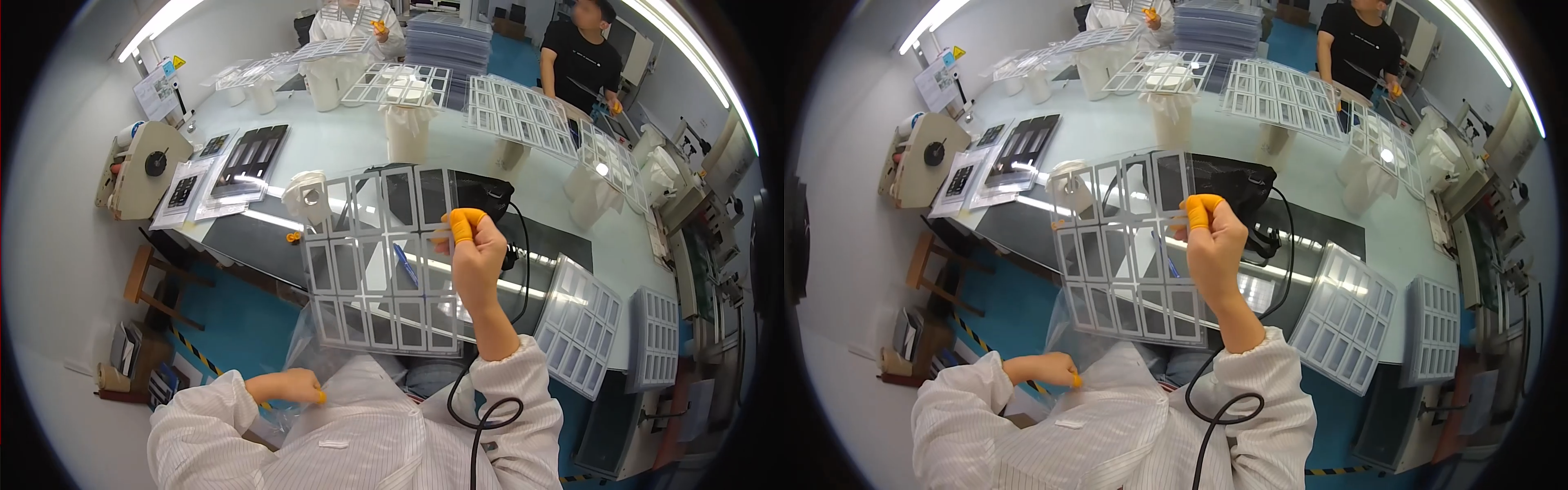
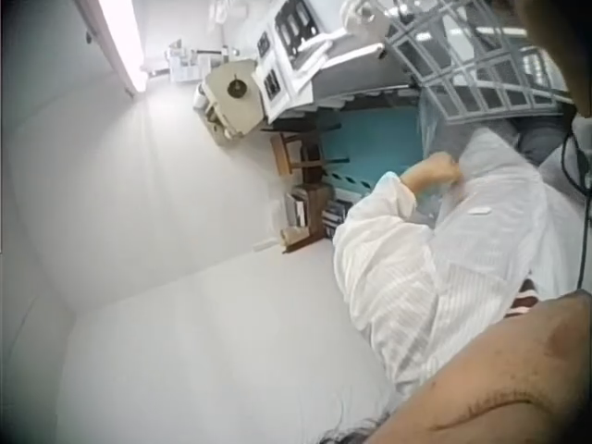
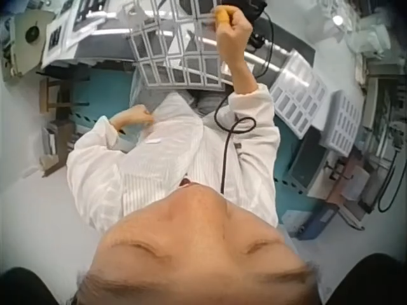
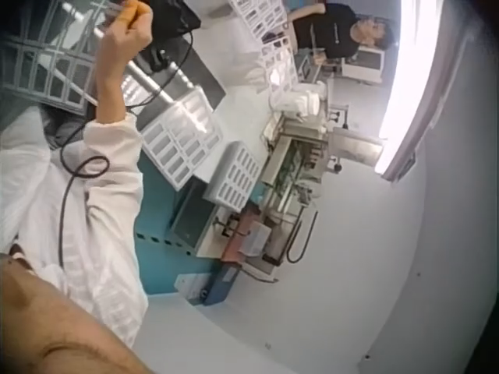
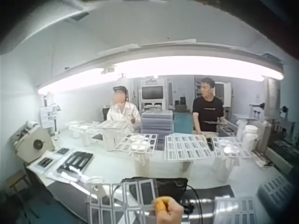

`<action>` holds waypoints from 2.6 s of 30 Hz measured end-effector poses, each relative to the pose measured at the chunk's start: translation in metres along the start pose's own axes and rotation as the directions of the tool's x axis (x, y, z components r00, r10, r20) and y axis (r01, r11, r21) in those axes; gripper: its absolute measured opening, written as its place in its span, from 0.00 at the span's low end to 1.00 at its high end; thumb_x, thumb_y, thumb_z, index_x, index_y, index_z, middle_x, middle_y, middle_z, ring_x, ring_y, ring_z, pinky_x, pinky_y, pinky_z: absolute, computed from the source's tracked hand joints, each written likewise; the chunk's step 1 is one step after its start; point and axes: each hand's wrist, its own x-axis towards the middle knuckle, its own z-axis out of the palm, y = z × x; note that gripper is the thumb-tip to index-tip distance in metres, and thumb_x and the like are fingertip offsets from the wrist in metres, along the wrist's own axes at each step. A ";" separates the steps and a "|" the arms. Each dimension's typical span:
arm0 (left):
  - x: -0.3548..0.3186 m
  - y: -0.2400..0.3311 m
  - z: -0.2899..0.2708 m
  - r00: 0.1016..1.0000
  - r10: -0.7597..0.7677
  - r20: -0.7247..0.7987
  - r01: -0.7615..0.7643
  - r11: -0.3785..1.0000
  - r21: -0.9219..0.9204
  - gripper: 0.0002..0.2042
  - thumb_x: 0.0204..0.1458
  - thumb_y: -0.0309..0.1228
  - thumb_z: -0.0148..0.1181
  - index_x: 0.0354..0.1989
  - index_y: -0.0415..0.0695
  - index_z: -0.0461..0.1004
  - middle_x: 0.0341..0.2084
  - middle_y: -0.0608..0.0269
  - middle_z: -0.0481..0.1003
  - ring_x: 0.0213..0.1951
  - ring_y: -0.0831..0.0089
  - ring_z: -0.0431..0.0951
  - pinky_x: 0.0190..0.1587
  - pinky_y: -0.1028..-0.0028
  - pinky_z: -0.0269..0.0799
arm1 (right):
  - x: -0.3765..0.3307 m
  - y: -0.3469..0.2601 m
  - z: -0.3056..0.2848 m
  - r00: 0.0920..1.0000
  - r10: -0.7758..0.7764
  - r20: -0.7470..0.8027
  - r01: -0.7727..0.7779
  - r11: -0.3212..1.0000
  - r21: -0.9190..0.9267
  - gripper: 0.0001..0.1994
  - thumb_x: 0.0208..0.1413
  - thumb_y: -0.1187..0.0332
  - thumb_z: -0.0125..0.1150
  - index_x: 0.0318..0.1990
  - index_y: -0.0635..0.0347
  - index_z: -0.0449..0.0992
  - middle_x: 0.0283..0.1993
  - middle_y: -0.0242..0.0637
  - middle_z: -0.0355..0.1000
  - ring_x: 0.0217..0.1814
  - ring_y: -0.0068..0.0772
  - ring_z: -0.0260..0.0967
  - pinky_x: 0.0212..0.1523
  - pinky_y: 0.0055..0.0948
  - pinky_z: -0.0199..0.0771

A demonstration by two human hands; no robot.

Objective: Cleaning and inspecting a white plastic frame using a cloth and a small tool.

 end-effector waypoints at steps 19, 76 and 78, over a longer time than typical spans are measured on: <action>-0.041 0.036 -0.056 0.243 0.360 -0.901 -0.628 0.766 0.137 0.07 0.48 0.28 0.48 0.30 0.40 0.72 0.23 0.63 0.70 0.22 0.76 0.68 0.27 0.80 0.66 | 0.042 -0.052 -0.051 0.982 0.128 -0.137 -0.097 0.972 0.213 0.10 0.54 0.68 0.44 0.35 0.67 0.68 0.22 0.41 0.68 0.17 0.24 0.62 0.19 0.18 0.60; -0.130 0.213 -0.185 -0.687 0.644 0.336 0.463 0.032 0.886 0.06 0.30 0.27 0.61 0.16 0.43 0.69 0.23 0.70 0.64 0.34 0.76 0.64 0.31 0.81 0.63 | -0.027 -0.164 -0.001 0.583 -0.636 0.506 0.725 0.128 -0.676 0.05 0.44 0.78 0.53 0.26 0.64 0.63 0.26 0.39 0.57 0.28 0.35 0.52 0.31 0.29 0.52; -0.112 0.217 -0.166 -0.797 0.598 -0.089 0.072 0.241 0.968 0.12 0.32 0.20 0.58 0.29 0.39 0.67 0.25 0.63 0.64 0.31 0.69 0.67 0.28 0.75 0.65 | -0.024 -0.165 -0.002 0.589 -0.649 0.482 0.707 0.124 -0.697 0.05 0.44 0.78 0.53 0.26 0.64 0.63 0.26 0.39 0.57 0.28 0.34 0.51 0.32 0.28 0.52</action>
